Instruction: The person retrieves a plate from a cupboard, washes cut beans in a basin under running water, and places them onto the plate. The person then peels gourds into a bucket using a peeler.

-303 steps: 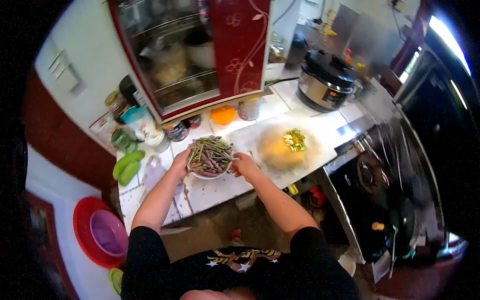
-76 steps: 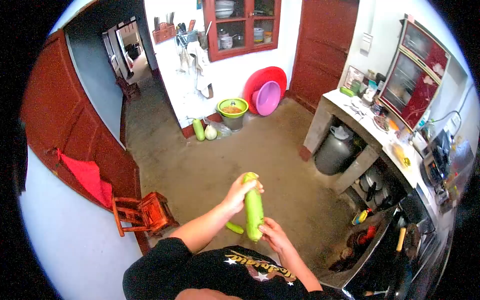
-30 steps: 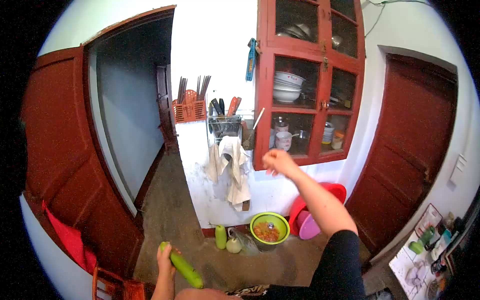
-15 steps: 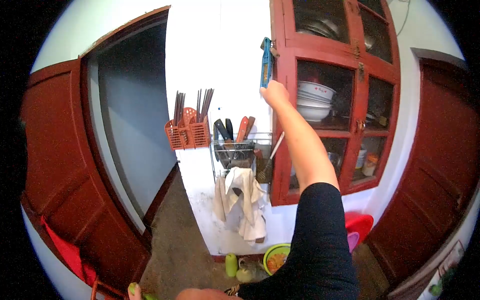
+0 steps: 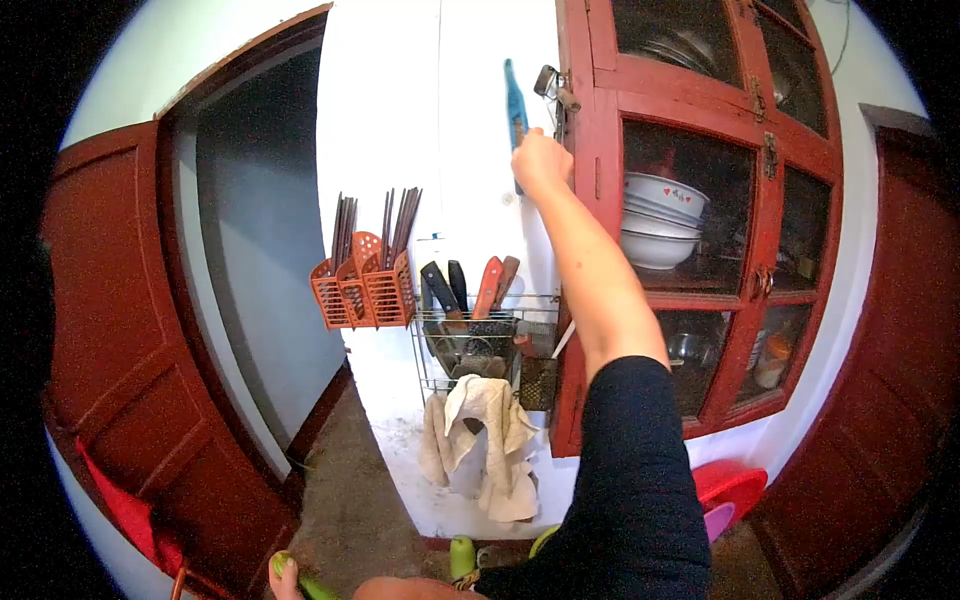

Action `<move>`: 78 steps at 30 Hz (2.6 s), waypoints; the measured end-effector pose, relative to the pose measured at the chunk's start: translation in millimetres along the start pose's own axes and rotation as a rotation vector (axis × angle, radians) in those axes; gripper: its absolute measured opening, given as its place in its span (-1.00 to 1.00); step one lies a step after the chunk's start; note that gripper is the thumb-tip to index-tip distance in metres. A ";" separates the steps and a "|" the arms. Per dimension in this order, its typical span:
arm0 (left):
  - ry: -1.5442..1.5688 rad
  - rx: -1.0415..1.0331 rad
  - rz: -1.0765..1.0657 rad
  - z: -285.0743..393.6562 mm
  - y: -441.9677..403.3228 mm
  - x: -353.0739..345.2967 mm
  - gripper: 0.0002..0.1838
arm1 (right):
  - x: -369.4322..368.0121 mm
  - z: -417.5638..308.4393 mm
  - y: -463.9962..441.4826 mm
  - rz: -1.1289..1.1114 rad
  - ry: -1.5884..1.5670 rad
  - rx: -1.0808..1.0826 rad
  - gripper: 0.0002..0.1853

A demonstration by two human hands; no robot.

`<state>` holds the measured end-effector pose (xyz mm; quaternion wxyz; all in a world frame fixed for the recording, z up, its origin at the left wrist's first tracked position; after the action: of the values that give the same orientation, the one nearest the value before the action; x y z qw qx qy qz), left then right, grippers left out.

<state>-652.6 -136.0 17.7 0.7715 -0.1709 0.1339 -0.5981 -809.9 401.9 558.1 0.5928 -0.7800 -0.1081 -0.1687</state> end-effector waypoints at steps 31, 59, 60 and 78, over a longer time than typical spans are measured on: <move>0.535 0.232 -0.122 58.2 -61.2 -74.0 -0.54 | 55.2 -50.4 9.4 -0.209 -0.738 0.429 -0.65; 0.673 0.153 -0.232 52.4 -98.4 -112.3 -0.61 | 58.1 -2.9 4.4 0.027 0.094 0.060 -0.73; 0.646 0.170 -0.172 50.8 -96.2 -105.3 -0.62 | 60.5 1.4 -7.8 0.046 0.116 0.048 -0.73; 0.609 0.205 -0.031 2.6 -82.9 -57.1 -0.60 | 69.6 37.1 19.2 -0.044 0.320 -0.104 -0.58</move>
<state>-738.5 -99.1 55.3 0.6999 0.0924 0.2950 -0.6439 -733.8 430.2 559.3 0.5576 -0.7703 -0.0205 -0.3087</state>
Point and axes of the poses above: each hand's wrist, its own y-axis away from the middle knuckle, its own x-axis out of the back of the hand, z = x × y, the point moved 8 cm from there along -y, towards the middle knuckle, and after that the axes turned 5 degrees about -z, right-handed, at the moved point
